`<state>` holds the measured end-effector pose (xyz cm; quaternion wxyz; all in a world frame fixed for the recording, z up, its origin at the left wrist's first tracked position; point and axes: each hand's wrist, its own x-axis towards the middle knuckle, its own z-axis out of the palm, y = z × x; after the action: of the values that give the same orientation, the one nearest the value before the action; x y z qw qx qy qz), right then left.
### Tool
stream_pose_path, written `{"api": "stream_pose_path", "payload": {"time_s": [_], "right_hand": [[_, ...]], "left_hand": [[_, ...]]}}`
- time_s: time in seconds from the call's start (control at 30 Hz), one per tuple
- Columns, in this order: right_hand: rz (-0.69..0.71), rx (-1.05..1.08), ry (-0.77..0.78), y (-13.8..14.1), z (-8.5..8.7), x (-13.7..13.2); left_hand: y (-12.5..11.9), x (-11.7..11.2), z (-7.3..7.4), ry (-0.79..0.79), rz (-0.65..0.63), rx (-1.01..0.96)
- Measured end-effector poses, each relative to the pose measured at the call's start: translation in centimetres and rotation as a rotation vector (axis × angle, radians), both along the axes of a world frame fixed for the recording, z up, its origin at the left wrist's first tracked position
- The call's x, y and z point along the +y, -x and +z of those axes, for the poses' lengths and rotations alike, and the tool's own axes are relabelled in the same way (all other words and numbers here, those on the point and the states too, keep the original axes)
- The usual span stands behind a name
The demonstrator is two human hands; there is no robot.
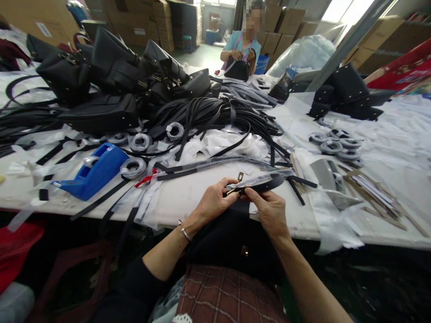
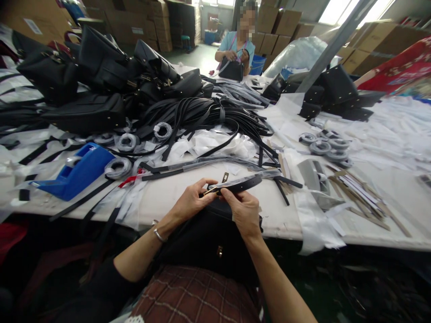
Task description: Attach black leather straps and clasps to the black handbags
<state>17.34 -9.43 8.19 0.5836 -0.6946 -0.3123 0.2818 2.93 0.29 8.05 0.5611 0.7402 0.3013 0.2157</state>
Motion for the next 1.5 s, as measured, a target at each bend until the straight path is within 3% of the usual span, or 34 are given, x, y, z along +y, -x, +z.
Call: {"api": "stream_pose_path", "payload": {"time_s": [0.17, 0.6, 0.8, 0.97, 1.07, 1.17, 1.27, 1.37, 1.5], "right_hand": [[0.014, 0.079, -0.043, -0.7, -0.3, 0.0], [0.018, -0.131, 0.034, 0.0, 0.9, 0.0], [0.063, -0.435, 0.050, -0.3, 0.3, -0.3], [0.219, -0.663, -0.097, 0.3, 0.0, -0.2], [0.292, -0.564, -0.138, 0.2, 0.6, -0.2], [0.339, -0.262, -0.109, -0.9, 1.1, -0.4], [0.279, -0.024, -0.154, -1.9, 1.2, 0.2], [0.191, -0.143, -0.157, -2.0, 0.9, 1.8], [0.389, -0.210, -0.117, -1.0, 0.7, 3.7]], "left_hand": [[0.0, 0.1, 0.1, 0.004, -0.014, -0.016], [-0.2, 0.2, -0.5, -0.063, -0.015, 0.025], [-0.4, 0.3, -0.7, -0.090, -0.003, 0.056], [-0.8, 0.2, -1.1, -0.063, 0.014, 0.072], [-0.6, 0.5, -1.1, 0.016, 0.028, 0.035], [-0.1, 1.1, -0.7, 0.170, -0.037, -0.071], [0.3, 1.5, -0.1, 0.266, -0.114, -0.158], [-0.2, 1.2, 0.2, 0.230, -0.107, -0.185], [-0.9, 0.7, 0.1, 0.148, -0.150, -0.302]]}}
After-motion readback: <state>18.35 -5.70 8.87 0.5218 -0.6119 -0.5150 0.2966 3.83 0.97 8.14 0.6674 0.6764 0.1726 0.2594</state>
